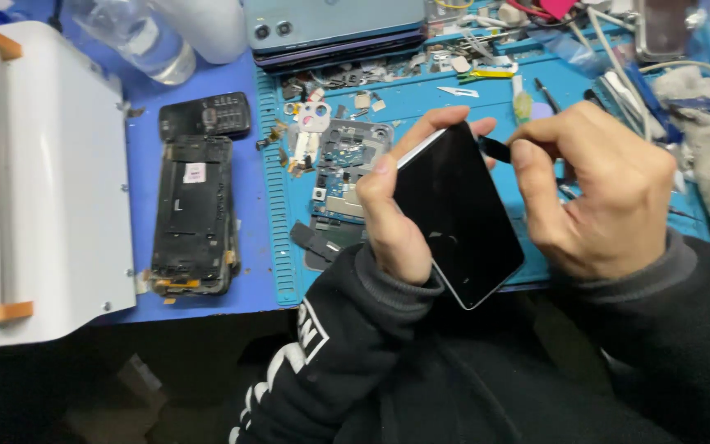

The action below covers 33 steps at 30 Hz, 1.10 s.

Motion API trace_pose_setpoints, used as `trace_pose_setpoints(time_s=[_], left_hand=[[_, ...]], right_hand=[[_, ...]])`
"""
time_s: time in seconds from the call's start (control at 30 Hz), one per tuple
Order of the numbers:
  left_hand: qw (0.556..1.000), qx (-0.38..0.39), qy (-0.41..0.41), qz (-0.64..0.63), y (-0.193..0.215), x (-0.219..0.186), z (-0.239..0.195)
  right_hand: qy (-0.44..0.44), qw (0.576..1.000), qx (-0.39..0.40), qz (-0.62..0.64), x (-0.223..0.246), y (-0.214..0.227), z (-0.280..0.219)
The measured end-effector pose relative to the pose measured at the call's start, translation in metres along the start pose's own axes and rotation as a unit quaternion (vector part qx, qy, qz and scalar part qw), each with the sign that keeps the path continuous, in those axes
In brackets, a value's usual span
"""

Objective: The person is using a razor blade to carefully pry the screen off a smartphone on a cluttered workbench.

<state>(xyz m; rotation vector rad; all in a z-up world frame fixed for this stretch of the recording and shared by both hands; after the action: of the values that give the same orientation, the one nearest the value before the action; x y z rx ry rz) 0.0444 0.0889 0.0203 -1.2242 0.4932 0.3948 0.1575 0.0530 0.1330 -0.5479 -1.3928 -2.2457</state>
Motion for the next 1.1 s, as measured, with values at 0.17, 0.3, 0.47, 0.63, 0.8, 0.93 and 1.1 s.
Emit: trace_pose_setpoints(time_s=[0.17,0.3,0.47,0.63,0.8,0.93,1.1], left_hand=[[1.000,0.001,0.014,-0.009,-0.004,-0.004,-0.002],[1.000,-0.006,-0.006,0.026,0.006,-0.004,-0.004],[0.991,0.003,-0.037,0.130,0.008,-0.012,-0.001],[0.999,0.014,-0.003,0.053,-0.002,-0.009,0.004],[0.998,0.018,-0.031,0.059,0.002,-0.006,-0.003],[0.992,0.016,-0.077,0.097,-0.002,-0.020,0.002],[0.979,0.016,-0.092,0.182,-0.007,-0.031,0.006]], right_hand=[[0.026,0.999,0.022,-0.011,0.016,-0.013,0.006],[0.058,0.998,0.007,-0.027,0.025,-0.016,0.006],[0.053,0.999,-0.004,-0.008,0.020,-0.021,0.002],[0.033,0.999,-0.006,-0.001,-0.002,-0.033,-0.009],[0.038,0.999,-0.025,-0.005,0.002,-0.033,-0.010],[0.038,0.999,-0.028,0.005,0.003,-0.032,-0.006],[0.034,0.999,-0.040,-0.009,0.004,-0.035,-0.009]])
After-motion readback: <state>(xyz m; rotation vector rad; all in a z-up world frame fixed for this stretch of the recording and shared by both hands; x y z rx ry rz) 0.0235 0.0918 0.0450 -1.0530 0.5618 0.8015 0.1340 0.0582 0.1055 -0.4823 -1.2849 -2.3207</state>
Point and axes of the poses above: each hand's wrist, its own z-axis towards the middle knuckle, its own y-axis out of the back of the hand, x = y × z, the point moved 9 cm from there along z, towards the middle knuckle, and after that the axes turned 14 degrees about -y, right-handed, at the moved point
